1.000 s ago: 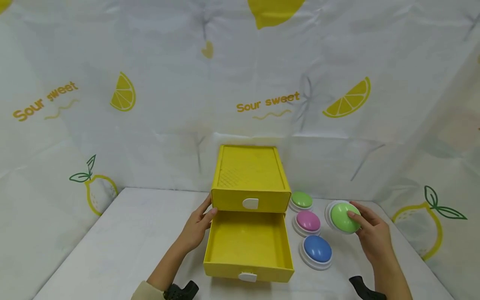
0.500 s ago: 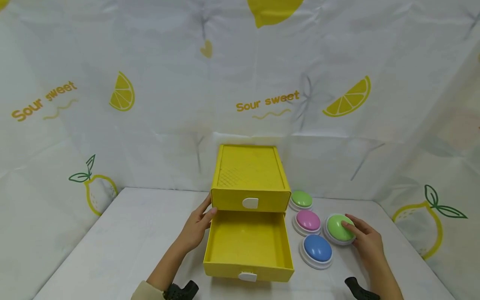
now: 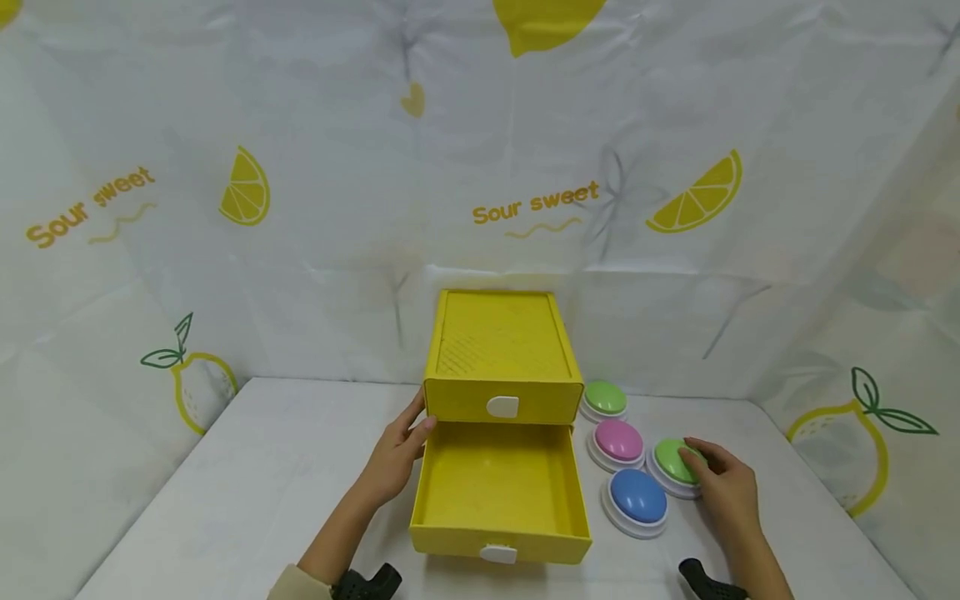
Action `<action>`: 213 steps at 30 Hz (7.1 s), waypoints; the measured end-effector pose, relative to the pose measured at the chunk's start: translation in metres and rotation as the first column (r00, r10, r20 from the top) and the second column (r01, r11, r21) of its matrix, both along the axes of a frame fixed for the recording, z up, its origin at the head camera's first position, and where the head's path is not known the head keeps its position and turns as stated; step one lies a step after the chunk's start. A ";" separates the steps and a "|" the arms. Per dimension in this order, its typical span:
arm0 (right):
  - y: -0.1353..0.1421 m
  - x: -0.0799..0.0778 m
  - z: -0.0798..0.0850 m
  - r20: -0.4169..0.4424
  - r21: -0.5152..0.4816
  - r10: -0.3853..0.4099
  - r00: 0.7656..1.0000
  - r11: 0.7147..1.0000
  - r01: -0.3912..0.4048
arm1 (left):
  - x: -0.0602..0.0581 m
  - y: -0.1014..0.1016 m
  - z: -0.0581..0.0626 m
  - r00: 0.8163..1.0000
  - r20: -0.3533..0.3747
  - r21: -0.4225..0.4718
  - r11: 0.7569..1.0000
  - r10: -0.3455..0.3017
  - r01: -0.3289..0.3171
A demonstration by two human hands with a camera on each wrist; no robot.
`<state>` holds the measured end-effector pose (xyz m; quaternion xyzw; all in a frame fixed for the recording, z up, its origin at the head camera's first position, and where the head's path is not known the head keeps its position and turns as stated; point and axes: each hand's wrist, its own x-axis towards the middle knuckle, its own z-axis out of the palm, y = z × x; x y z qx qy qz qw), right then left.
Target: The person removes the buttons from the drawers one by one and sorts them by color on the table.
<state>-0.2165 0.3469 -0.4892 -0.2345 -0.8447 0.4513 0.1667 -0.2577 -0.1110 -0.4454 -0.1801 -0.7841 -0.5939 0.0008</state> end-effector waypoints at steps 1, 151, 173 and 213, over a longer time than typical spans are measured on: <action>0.000 0.001 -0.001 -0.013 0.012 -0.013 1.000 1.000 0.013 | -0.001 0.001 0.000 1.000 0.001 0.002 1.000 -0.003 0.003; -0.220 0.022 0.072 -0.317 0.396 0.530 0.787 0.828 -0.397 | -0.001 -0.005 0.001 0.998 -0.010 0.023 0.997 -0.069 0.069; -0.209 0.012 0.027 -0.161 0.154 0.510 0.845 0.858 -0.489 | 0.002 0.001 0.000 0.999 -0.035 -0.039 0.999 0.011 -0.013; -0.204 0.085 0.015 0.064 -0.077 0.664 0.745 0.747 -0.660 | -0.007 -0.002 -0.015 1.000 0.013 0.015 1.000 0.007 -0.007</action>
